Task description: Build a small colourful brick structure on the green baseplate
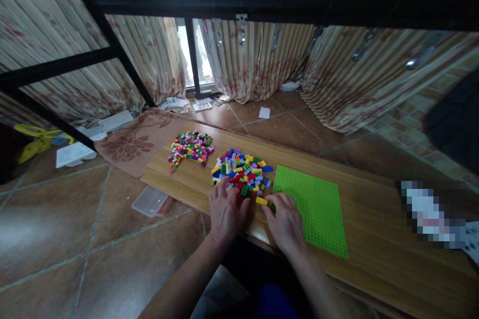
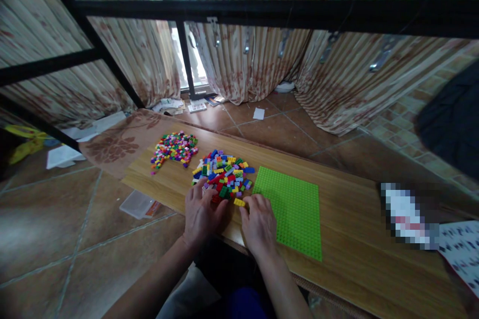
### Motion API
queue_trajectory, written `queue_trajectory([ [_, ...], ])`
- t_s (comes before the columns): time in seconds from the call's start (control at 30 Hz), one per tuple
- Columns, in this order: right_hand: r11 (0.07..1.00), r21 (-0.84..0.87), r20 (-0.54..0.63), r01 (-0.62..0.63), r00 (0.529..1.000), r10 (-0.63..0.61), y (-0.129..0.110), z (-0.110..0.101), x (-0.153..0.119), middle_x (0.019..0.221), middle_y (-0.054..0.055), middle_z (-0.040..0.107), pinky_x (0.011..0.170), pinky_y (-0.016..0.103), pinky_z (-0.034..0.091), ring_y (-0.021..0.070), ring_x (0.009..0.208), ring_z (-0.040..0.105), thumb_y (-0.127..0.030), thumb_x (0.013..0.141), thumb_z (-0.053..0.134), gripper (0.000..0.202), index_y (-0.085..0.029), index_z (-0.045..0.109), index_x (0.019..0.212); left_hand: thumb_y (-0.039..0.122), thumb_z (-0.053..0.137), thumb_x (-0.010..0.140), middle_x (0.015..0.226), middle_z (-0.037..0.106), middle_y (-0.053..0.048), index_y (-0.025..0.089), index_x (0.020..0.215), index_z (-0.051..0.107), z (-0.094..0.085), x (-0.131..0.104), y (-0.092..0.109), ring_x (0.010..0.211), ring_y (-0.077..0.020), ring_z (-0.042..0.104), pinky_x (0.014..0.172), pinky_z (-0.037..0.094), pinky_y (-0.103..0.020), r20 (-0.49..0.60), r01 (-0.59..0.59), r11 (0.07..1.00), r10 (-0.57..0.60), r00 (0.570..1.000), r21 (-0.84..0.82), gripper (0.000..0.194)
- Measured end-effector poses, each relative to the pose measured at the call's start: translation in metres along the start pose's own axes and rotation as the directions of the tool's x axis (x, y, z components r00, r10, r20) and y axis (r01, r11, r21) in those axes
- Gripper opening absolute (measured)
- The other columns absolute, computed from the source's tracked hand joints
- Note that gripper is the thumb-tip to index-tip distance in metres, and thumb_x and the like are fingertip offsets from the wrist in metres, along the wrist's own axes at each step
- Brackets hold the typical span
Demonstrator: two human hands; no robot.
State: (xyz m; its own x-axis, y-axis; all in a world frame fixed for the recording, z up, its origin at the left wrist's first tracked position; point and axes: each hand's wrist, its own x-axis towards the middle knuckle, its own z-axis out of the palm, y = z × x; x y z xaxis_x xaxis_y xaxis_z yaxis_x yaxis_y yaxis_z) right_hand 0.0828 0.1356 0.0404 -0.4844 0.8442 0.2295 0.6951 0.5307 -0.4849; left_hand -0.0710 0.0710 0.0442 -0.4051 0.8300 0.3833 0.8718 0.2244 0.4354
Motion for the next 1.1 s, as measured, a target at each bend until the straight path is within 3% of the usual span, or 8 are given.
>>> queue_trajectory([
  [0.4,1.000,0.016,-0.012,0.019,1.000,-0.019,0.0008,0.0082,-0.0008,0.101,0.008,0.060,0.079,0.039,0.046,0.0251,0.097,0.053,-0.025,0.085,0.051,0.019,-0.022,0.064,0.099,0.028,0.064,0.078,0.131,0.049,-0.013,0.019,0.085,0.062,0.0049,0.0022,0.0035,0.115,-0.0344,0.047,0.092,0.039,-0.052,-0.041,0.034,0.998,-0.032,0.999,0.060,0.011],
  [0.73,0.999,0.038,-0.003,0.007,1.000,-0.007,0.0003,0.0067,-0.0006,0.101,0.007,0.060,0.082,0.039,0.046,0.0253,0.098,0.053,-0.023,0.085,0.053,0.019,-0.022,0.064,0.100,0.036,0.062,0.080,0.130,0.049,-0.015,0.019,0.085,0.062,0.0067,0.0029,0.0058,0.116,-0.0353,0.046,0.094,0.036,-0.053,-0.050,0.044,0.995,-0.040,0.998,0.087,0.018],
  [1.1,0.998,0.061,-0.012,0.014,1.000,-0.013,0.0010,0.0067,-0.0005,0.101,0.008,0.060,0.082,0.039,0.046,0.0249,0.098,0.053,-0.022,0.085,0.051,0.019,-0.021,0.065,0.099,0.027,0.062,0.080,0.125,0.055,-0.012,0.020,0.089,0.064,0.0025,0.0043,0.0086,0.113,-0.0320,0.049,0.098,0.033,-0.054,-0.083,0.029,0.997,-0.023,0.996,0.073,0.011],
])
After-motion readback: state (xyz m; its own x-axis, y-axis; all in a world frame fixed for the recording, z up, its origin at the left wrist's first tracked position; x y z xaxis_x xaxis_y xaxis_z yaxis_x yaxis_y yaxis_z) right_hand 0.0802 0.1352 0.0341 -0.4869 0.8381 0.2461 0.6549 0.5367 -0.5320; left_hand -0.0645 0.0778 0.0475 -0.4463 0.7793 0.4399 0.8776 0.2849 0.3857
